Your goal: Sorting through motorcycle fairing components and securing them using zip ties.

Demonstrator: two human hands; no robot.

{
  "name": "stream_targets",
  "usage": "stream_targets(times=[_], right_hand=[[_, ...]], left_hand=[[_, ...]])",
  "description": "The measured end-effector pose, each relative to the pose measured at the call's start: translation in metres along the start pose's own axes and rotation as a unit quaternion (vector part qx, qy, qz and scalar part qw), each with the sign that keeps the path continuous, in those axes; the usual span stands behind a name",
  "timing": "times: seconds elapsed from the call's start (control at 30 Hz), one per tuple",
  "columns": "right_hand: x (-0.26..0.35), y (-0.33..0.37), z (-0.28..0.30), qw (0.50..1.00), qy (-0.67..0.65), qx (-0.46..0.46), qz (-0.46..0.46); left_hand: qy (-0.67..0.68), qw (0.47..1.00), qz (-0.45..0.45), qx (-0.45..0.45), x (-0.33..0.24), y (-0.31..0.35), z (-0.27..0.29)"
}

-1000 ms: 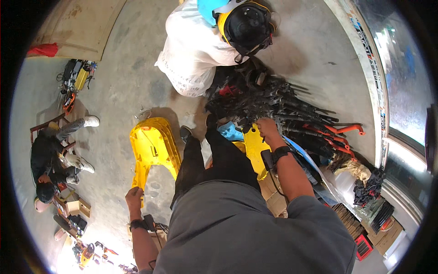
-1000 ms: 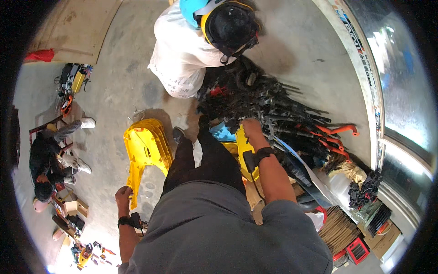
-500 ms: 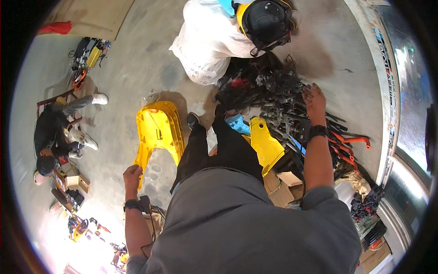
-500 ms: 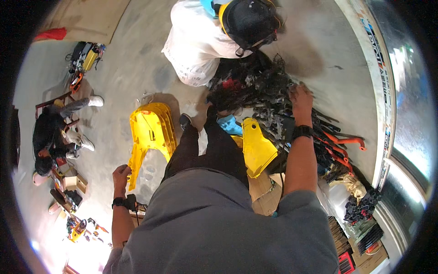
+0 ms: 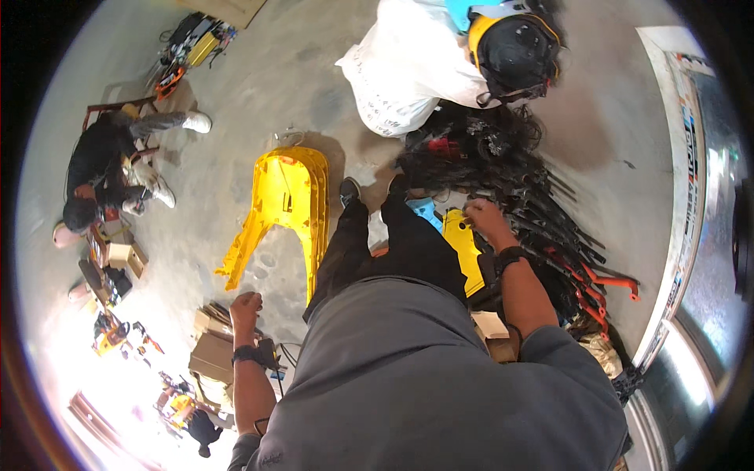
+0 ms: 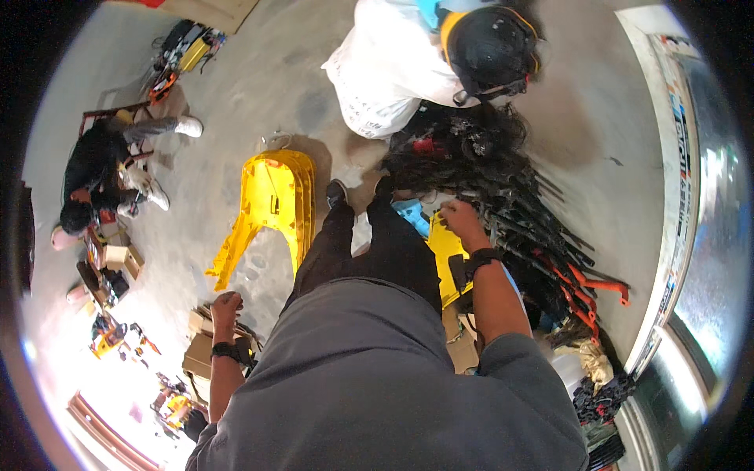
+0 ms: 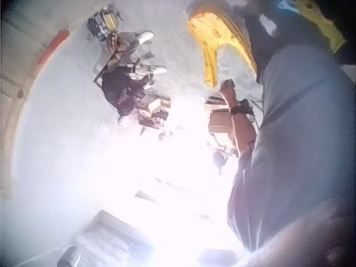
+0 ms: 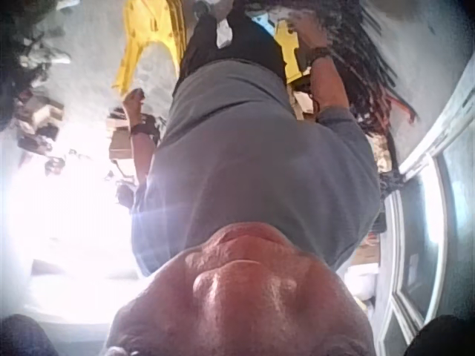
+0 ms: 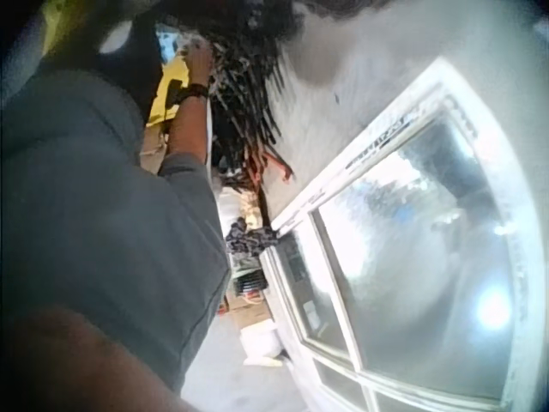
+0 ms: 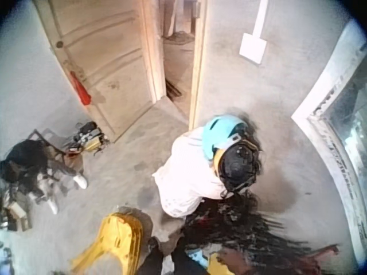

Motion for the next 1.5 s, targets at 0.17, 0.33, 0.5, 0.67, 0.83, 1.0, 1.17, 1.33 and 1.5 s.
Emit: stream_targets(times=[0.17, 0.33, 0.5, 0.67, 0.83, 1.0, 1.17, 1.33, 1.5], right_hand=[[0.003, 0.003, -0.022, 0.998, 0.007, 0.059, 0.035], [0.023, 0.008, -0.005, 0.998, 0.015, 0.027, 0.047], [-0.004, 0.015, 0.012, 0.986, 0.123, -0.025, 0.106], [-0.001, 0.066, -0.004, 0.994, 0.071, -0.050, 0.071], [-0.013, 0.096, -0.027, 0.986, 0.116, -0.078, 0.096], [0.005, 0.139, -0.051, 0.989, 0.083, -0.086, 0.089], [-0.015, 0.140, -0.062, 0.995, -0.048, -0.079, 0.033], [-0.015, 0.145, -0.069, 0.995, -0.052, -0.077, 0.041], [-0.036, 0.132, -0.073, 0.990, -0.103, -0.085, 0.037]], left_hand=[[0.040, 0.998, 0.052, -0.025, 0.016, 0.033, -0.007], [0.056, 0.997, 0.049, -0.008, 0.040, 0.021, -0.014], [0.071, 0.997, 0.017, -0.010, 0.049, -0.001, -0.009], [0.101, 0.995, 0.005, -0.006, 0.065, -0.026, -0.002], [0.115, 0.993, 0.019, 0.002, 0.088, -0.054, 0.003], [0.126, 0.992, 0.005, 0.004, 0.091, -0.069, 0.009], [0.124, 0.992, -0.023, 0.017, 0.083, -0.074, 0.017], [0.118, 0.992, -0.032, 0.017, 0.087, -0.082, 0.026], [0.123, 0.992, -0.026, 0.009, 0.084, -0.081, 0.031]])
Point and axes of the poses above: each hand's wrist, its own y-axis away from the middle knuckle, its own z-axis out of the back of the hand, x = y × z, the point moved 2 cm from there along -y, towards the middle knuckle, and after that the axes turned 8 degrees about -x, right-handed, at the moved point
